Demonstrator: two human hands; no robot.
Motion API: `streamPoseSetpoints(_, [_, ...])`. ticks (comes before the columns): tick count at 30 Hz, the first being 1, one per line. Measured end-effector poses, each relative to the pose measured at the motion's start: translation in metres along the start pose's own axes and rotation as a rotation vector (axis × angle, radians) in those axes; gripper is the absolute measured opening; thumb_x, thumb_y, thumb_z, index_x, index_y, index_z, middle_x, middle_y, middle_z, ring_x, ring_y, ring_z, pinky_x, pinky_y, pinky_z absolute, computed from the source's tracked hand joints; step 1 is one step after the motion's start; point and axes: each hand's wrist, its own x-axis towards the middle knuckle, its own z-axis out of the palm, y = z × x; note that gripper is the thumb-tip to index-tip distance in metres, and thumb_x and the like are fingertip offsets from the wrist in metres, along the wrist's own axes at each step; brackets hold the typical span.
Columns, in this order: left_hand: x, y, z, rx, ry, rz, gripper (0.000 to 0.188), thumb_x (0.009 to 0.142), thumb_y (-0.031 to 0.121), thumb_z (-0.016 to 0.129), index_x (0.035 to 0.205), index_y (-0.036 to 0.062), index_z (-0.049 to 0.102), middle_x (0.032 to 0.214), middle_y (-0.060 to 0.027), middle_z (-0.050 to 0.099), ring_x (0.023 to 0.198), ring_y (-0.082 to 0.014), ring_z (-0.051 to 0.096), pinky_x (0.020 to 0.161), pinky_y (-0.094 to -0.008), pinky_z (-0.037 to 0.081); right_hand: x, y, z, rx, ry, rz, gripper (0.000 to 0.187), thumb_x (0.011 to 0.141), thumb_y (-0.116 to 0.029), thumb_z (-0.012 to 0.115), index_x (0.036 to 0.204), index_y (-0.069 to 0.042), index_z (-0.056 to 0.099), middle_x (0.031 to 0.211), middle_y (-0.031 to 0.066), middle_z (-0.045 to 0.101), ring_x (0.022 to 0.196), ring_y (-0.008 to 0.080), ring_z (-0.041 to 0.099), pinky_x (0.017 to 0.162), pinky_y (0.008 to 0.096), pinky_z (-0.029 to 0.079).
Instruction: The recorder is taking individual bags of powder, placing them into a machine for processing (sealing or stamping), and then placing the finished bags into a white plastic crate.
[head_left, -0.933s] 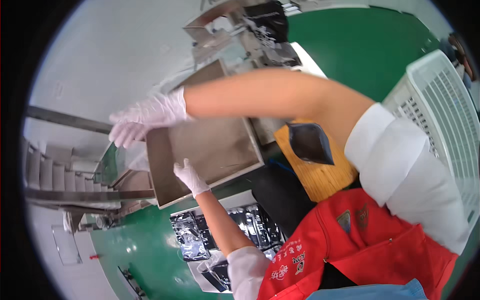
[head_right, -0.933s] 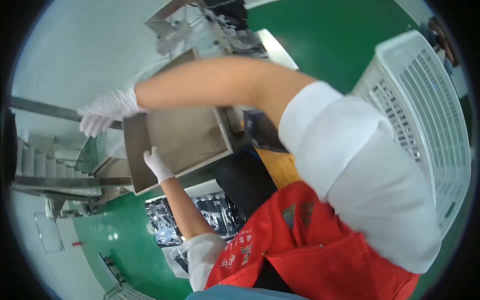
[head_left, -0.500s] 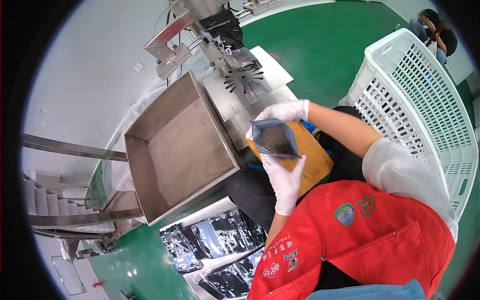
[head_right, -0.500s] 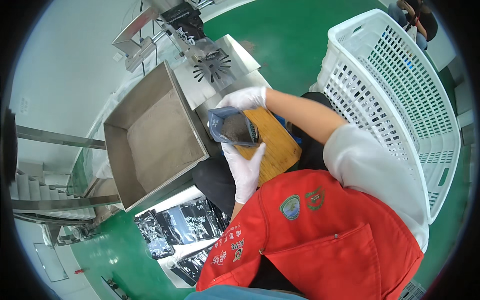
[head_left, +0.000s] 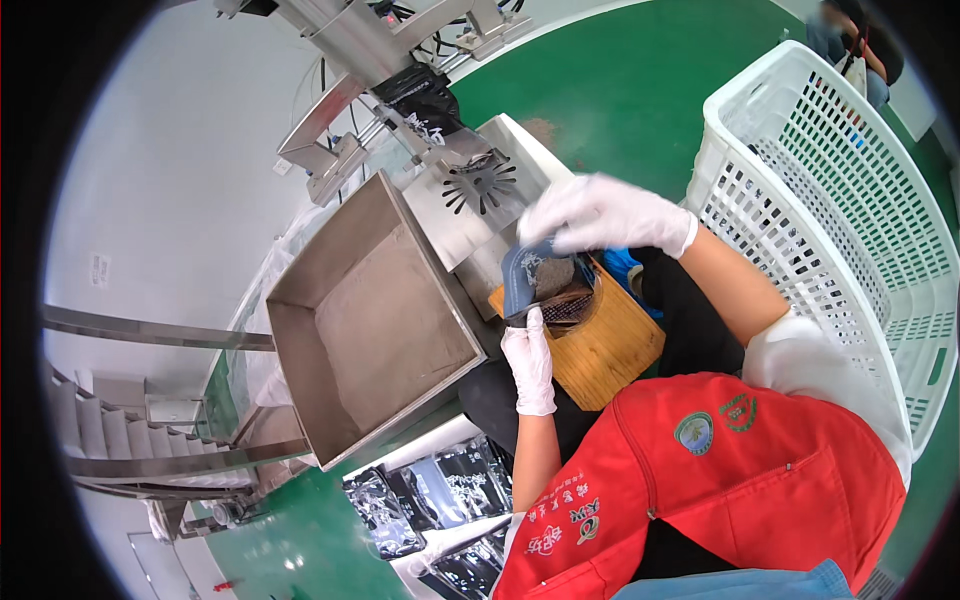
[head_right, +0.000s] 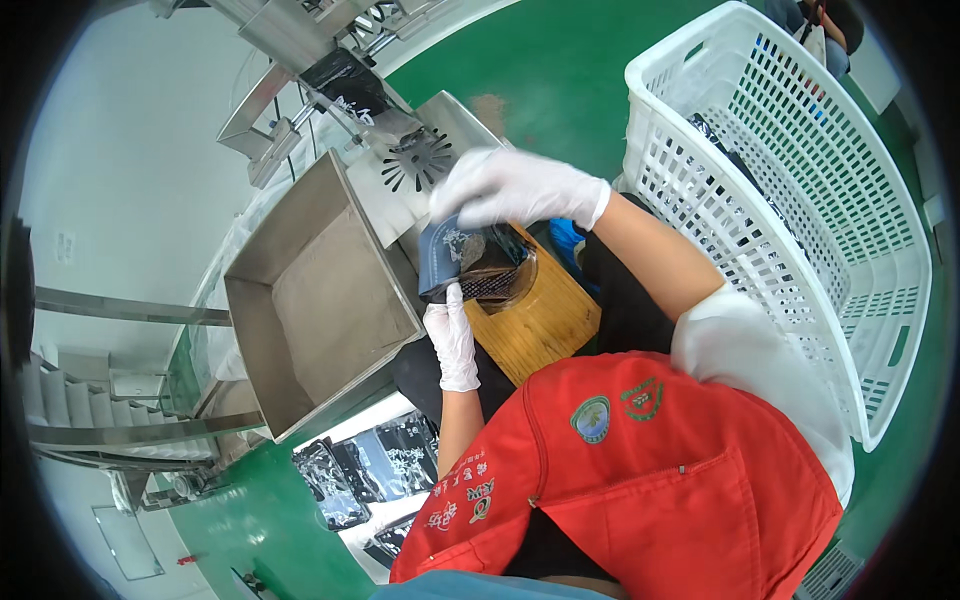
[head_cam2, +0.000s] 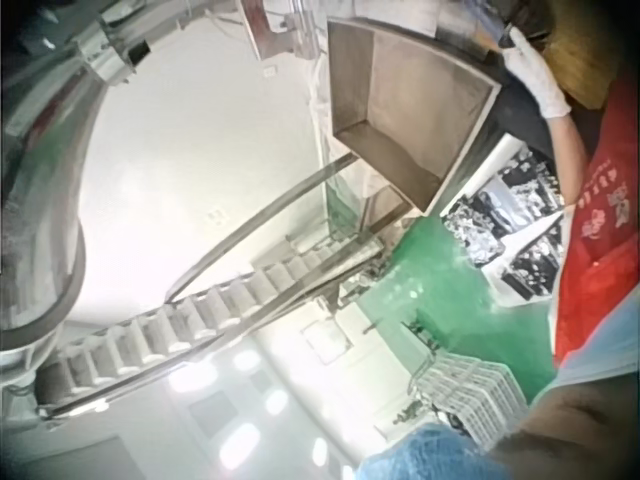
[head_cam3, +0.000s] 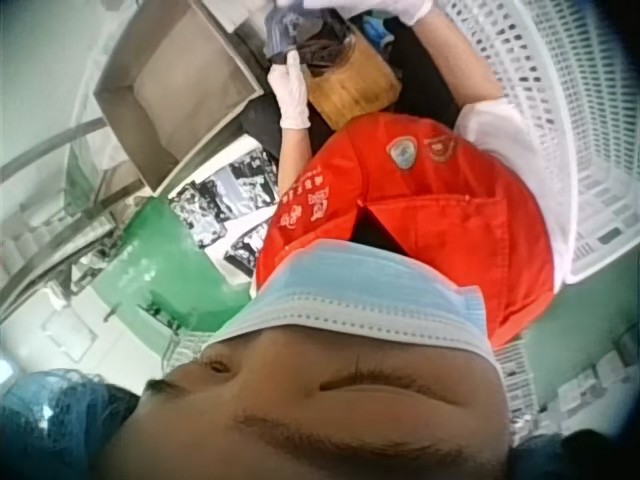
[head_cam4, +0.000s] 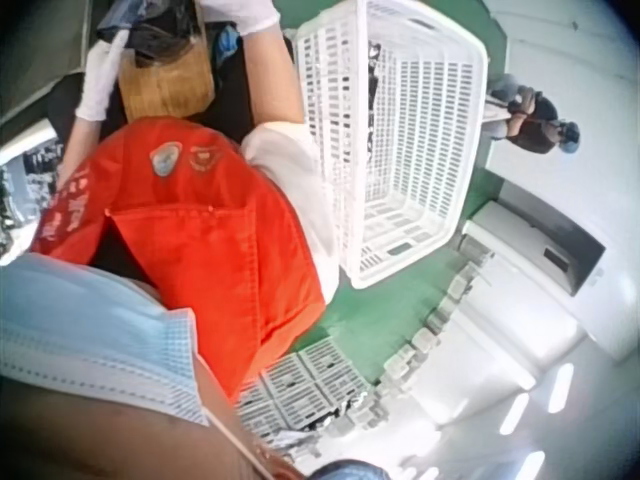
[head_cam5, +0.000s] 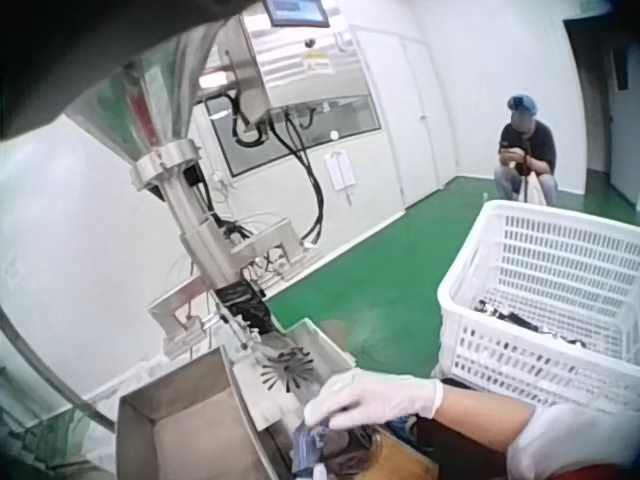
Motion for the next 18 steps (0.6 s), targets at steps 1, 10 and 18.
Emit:
streamPoseSetpoints(1, [0.000, 0.005, 0.003, 0.097, -0.008, 0.016, 0.032, 0.098, 0.025, 0.056, 0.114, -0.0022, 0.064, 0.102, -0.0039, 0.066, 0.092, -0.0116, 0.057, 0.083, -0.0272, 0.044, 0.004, -0.020, 0.007, -0.052, -0.105, -0.016, 0.019, 0.076, -0.014, 0.065, 0.092, -0.006, 0.072, 0.090, 0.0121, 0.069, 0.089, 0.0352, 0.063, 0.086, 0.0389, 0.048])
streamPoseSetpoints(10, [0.016, -0.001, -0.018, 0.063, 0.032, 0.050, 0.034, 0.100, 0.027, 0.052, 0.110, -0.0026, 0.065, 0.098, -0.0033, 0.066, 0.088, -0.0097, 0.055, 0.080, -0.0267, 0.044, 0.000, -0.028, 0.009, -0.624, -0.345, -0.067, 0.011, 0.066, -0.016, 0.067, 0.062, -0.007, 0.064, 0.059, 0.0115, 0.059, 0.062, 0.0296, 0.061, 0.096, 0.0374, 0.043])
streamPoseSetpoints(18, [0.033, 0.002, -0.039, 0.093, -0.107, 0.044, 0.030, 0.098, 0.024, 0.054, 0.110, -0.0018, 0.065, 0.097, -0.0008, 0.065, 0.087, -0.0094, 0.055, 0.081, -0.0268, 0.044, 0.030, -0.013, -0.019, -0.361, 0.102, 0.054, 0.014, 0.071, -0.018, 0.066, 0.073, -0.004, 0.067, 0.065, 0.0129, 0.060, 0.066, 0.0317, 0.061, 0.063, 0.0398, 0.049])
